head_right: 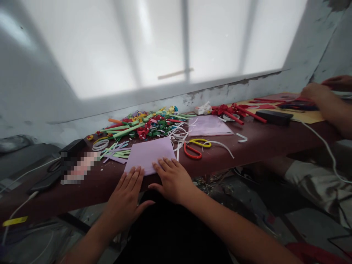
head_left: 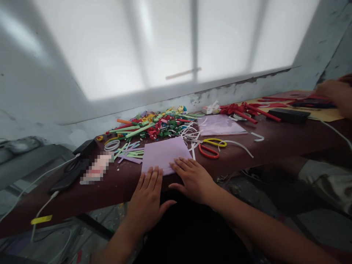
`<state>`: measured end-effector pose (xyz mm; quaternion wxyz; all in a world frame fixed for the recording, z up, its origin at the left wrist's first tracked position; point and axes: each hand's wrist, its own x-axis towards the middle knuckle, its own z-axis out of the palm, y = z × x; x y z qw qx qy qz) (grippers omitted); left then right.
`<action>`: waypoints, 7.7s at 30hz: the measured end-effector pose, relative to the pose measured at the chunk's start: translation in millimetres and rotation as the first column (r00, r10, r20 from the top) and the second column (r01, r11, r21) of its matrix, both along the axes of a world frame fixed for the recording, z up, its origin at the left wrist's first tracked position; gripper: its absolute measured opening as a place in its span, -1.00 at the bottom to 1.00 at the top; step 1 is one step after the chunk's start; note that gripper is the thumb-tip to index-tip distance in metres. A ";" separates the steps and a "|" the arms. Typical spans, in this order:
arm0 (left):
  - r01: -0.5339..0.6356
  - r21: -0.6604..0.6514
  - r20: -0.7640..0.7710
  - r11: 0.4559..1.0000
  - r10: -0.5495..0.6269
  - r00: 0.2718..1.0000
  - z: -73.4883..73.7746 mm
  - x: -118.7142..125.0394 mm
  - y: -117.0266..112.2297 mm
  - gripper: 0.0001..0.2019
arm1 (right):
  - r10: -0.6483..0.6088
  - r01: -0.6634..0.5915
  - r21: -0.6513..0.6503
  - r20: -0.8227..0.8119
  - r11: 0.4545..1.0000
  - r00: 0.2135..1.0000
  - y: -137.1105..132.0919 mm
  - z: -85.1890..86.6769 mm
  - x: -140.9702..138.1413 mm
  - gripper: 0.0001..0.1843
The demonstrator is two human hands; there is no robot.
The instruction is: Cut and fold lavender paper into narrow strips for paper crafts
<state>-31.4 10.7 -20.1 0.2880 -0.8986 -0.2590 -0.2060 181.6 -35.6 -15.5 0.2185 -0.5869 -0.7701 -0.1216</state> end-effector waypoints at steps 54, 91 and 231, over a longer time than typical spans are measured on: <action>-0.058 -0.191 0.036 0.980 0.066 0.997 38.9 12.7 7.9 -0.57 | 0.060 -0.058 0.033 -0.067 0.998 0.996 14.7 19.4 17.2 -0.81; -0.126 -0.175 0.049 0.977 0.137 0.989 13.1 33.4 -2.7 -0.52 | 0.007 -0.008 -0.011 -0.074 1.000 0.997 31.9 23.2 14.9 -0.80; -0.253 -0.220 -0.118 0.942 0.231 0.966 36.6 38.7 4.5 -0.60 | 0.032 -0.028 0.044 -0.081 0.999 0.996 21.6 15.4 21.8 -0.81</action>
